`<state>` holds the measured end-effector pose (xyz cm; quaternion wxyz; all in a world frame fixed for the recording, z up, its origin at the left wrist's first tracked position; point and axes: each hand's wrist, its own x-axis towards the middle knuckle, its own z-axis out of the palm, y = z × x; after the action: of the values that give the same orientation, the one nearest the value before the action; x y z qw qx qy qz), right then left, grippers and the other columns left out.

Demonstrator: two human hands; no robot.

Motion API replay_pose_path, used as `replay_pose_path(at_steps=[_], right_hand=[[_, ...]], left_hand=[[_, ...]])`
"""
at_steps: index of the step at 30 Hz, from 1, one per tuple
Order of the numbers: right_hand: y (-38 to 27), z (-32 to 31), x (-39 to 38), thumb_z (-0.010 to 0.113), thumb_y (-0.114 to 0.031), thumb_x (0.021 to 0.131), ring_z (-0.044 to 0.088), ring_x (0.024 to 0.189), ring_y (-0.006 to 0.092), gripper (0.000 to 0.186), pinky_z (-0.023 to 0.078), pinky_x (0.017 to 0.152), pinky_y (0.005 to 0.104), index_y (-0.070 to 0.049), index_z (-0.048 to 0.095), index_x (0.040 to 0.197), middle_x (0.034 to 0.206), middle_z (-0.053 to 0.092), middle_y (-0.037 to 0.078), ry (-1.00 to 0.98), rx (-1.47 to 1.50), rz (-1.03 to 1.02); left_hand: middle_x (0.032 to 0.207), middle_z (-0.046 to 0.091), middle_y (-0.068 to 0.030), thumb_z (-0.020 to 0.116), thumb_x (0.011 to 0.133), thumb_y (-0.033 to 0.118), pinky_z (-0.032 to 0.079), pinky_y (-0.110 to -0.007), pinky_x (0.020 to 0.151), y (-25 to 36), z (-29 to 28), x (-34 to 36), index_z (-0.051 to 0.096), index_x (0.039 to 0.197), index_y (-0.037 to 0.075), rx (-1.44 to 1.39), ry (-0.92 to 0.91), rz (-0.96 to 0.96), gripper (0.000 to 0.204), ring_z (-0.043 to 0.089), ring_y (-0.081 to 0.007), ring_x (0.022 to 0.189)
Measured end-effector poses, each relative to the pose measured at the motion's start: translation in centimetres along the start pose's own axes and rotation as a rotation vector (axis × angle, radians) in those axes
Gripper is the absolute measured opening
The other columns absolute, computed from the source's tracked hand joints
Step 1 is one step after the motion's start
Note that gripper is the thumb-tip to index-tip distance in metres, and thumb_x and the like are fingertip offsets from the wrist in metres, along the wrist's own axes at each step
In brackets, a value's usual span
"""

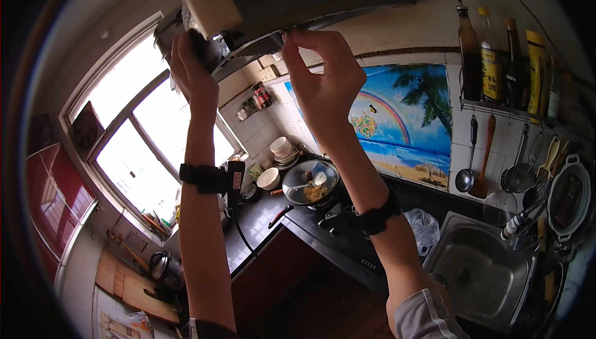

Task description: Checking and adjusting the buttons or internal components of a kitchen exhaust hood.

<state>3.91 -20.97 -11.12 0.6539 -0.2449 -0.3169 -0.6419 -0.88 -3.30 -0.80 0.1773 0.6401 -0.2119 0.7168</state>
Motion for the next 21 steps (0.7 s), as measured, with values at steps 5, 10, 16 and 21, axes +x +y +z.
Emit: replay_pose_path(at_steps=[5,10,16,21], right_hand=[[0.5,-0.4,0.0,0.077,0.000,0.075,0.066,0.068,0.0203,0.019,0.050,0.056,0.0310,-0.007,0.063,0.085,0.082,0.064,0.005,0.016,-0.085,-0.037],[0.3,-0.1,-0.3,0.080,-0.001,0.071,0.063,0.065,0.0213,0.024,0.049,0.054,0.0325,-0.009,0.058,0.077,0.079,0.061,0.004,-0.039,-0.112,-0.065],[0.2,-0.1,-0.2,0.081,-0.001,0.071,0.065,0.066,0.0206,0.022,0.050,0.055,0.0316,-0.009,0.061,0.080,0.081,0.063,0.003,-0.004,-0.105,-0.058],[0.0,0.1,-0.2,0.080,-0.001,0.072,0.065,0.066,0.0197,0.021,0.051,0.055,0.0306,-0.008,0.063,0.081,0.079,0.064,0.004,0.021,-0.075,-0.044]], left_hand=[[0.092,0.064,-0.0129,0.037,0.104,0.034,0.042,-0.038,0.084,1.0,0.5,-0.5,0.063,0.102,-0.001,-0.098,0.015,-0.056,0.043,0.053,-0.0264,0.088],[0.091,0.062,-0.0134,0.038,0.104,0.035,0.042,-0.038,0.084,-0.3,0.4,-0.2,0.063,0.102,-0.001,-0.033,0.057,0.058,0.044,0.053,-0.0263,0.088],[0.097,0.062,-0.0160,0.040,0.103,0.034,0.042,-0.039,0.085,-1.1,0.1,-0.3,0.063,0.103,-0.002,0.011,0.049,0.104,0.043,0.054,-0.0283,0.091],[0.097,0.062,-0.0161,0.039,0.104,0.030,0.043,-0.040,0.085,-1.2,0.1,-0.2,0.062,0.104,-0.002,0.122,0.032,0.285,0.040,0.054,-0.0287,0.091]])
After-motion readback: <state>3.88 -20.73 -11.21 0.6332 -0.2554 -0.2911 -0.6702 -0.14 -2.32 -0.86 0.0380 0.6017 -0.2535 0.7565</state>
